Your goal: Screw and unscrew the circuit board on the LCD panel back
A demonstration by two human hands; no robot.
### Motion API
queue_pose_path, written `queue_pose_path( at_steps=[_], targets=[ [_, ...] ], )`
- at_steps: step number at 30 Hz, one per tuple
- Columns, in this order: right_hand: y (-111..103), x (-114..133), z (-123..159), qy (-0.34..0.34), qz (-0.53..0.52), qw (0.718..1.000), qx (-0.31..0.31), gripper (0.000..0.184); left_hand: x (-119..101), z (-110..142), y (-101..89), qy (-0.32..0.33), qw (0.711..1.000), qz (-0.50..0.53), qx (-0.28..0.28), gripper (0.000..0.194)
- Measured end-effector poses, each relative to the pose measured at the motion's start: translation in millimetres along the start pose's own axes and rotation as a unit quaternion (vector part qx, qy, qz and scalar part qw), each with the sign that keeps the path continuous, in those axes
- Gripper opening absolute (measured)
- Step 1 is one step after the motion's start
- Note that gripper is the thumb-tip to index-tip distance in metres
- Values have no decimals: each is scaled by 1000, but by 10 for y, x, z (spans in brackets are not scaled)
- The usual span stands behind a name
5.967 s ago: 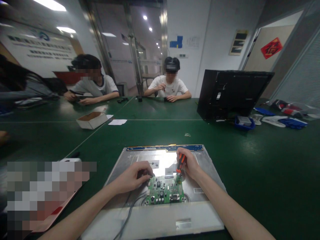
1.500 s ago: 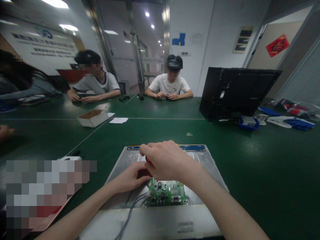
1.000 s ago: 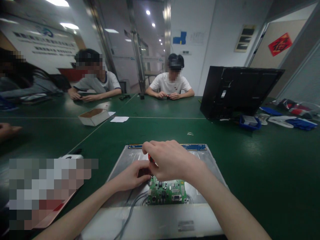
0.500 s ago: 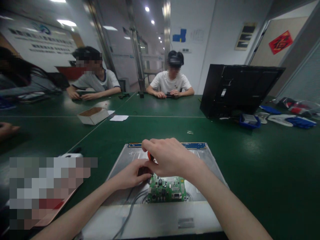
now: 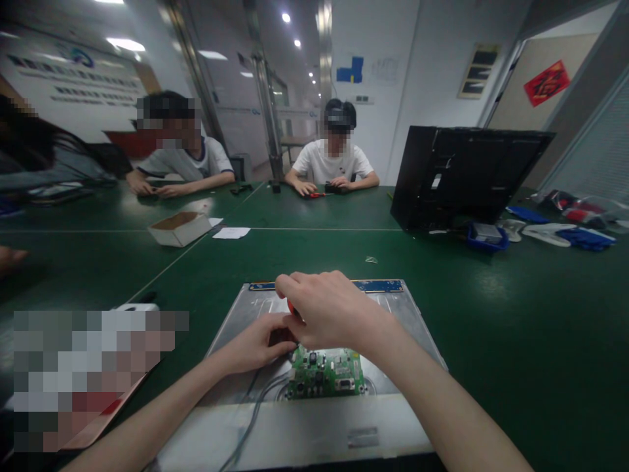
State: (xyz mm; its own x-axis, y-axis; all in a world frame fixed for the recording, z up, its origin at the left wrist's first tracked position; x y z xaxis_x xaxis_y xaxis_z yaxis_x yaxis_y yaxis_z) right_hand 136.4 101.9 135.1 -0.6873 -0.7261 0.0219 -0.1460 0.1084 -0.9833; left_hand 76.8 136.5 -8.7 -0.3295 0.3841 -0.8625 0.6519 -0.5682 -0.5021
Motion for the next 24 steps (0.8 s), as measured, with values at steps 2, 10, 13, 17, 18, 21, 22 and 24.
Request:
queue_pose_path(
  at_steps=[2,10,13,17,18,21,22,24],
  targets=[
    [5,18,10,-8,-3,1000,3,18,-7,2,6,1,1000,1,1,8],
    [40,-75,-22,24,40,999,-8,12,-24,9,-6,1,1000,-4,-5,7],
    [31,-61,-3,18,16,1000,2,14,-10,4,-4,3,1000,-4,-4,8],
    [-4,-13,24,-1,4,1000,0,15,-9,2,6,6,1000,-2,1,9],
    [-7,-9,23,-3,8,1000,-2,14,-12,3,6,7,1000,-2,1,9],
    [2,-19,-1,4,18,1000,-7,11,-26,8,-3,10,1000,0,-3,9],
    [10,-30,-10,10,22,1000,-6,10,-29,10,-5,11,1000,1,-4,9],
    [21,-49,-19,18,29,999,-2,11,-29,12,-6,13,1000,2,-4,10]
  ],
)
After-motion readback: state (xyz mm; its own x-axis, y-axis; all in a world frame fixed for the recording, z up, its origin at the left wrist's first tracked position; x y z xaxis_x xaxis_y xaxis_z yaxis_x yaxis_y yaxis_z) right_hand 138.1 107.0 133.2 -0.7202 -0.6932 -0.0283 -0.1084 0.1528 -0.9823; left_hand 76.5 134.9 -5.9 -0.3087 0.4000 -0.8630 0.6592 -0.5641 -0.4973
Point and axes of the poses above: each hand's wrist, its own z-axis away from the middle knuckle, its own y-axis out of the palm, x = y × z, the point moved 10 cm from there along -z, towards the middle knuckle, and after that the axes turned 7 degrees about z, right-handed, at the moved point
